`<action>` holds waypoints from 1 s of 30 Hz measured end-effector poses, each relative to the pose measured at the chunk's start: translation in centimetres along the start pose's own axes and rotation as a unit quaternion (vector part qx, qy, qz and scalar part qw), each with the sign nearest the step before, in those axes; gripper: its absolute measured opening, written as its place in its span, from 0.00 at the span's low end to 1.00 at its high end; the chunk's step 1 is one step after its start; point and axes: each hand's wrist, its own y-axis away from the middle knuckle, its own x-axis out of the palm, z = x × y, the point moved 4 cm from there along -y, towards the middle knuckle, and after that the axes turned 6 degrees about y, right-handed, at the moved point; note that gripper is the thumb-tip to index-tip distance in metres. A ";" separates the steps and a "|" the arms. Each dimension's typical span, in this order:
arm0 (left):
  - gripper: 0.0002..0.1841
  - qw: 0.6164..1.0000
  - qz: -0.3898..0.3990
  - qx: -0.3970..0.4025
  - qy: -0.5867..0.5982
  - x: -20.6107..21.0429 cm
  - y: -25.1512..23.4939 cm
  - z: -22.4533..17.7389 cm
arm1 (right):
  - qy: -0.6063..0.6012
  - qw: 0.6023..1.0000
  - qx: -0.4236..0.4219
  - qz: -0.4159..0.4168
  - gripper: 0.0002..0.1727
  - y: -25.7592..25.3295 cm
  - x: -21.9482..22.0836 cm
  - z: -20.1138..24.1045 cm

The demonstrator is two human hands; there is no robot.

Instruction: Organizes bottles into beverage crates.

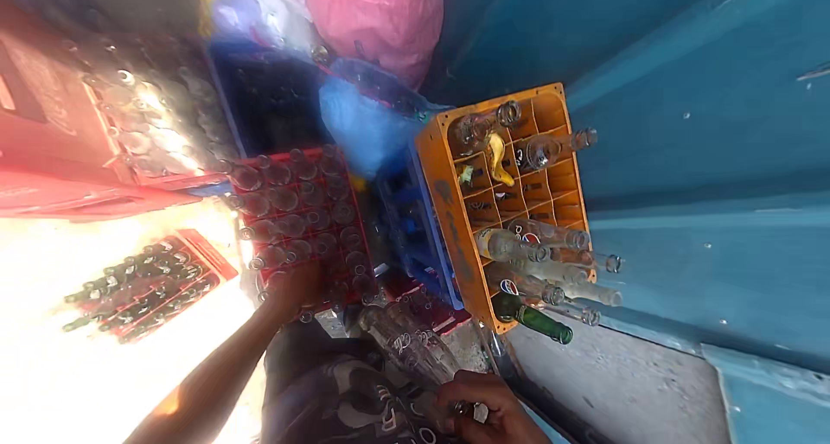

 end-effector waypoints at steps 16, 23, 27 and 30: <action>0.21 0.782 -0.384 0.077 0.484 4.1 17.6 15.8 | 0.416 0.875 0.051 0.241 0.26 -27.4 14.3 -2.4; 0.18 0.691 -0.347 0.015 0.634 11.6 14.3 17.9 | 0.311 0.870 0.109 0.367 0.23 -37.5 21.2 -8.2; 0.18 0.715 -0.326 0.087 0.612 4.9 10.8 18.0 | 0.232 0.932 0.096 0.263 0.19 -32.8 15.3 -5.8; 0.20 0.784 -0.249 0.136 0.552 0.5 6.8 16.8 | 0.102 0.976 0.098 0.164 0.16 -26.1 8.0 -0.9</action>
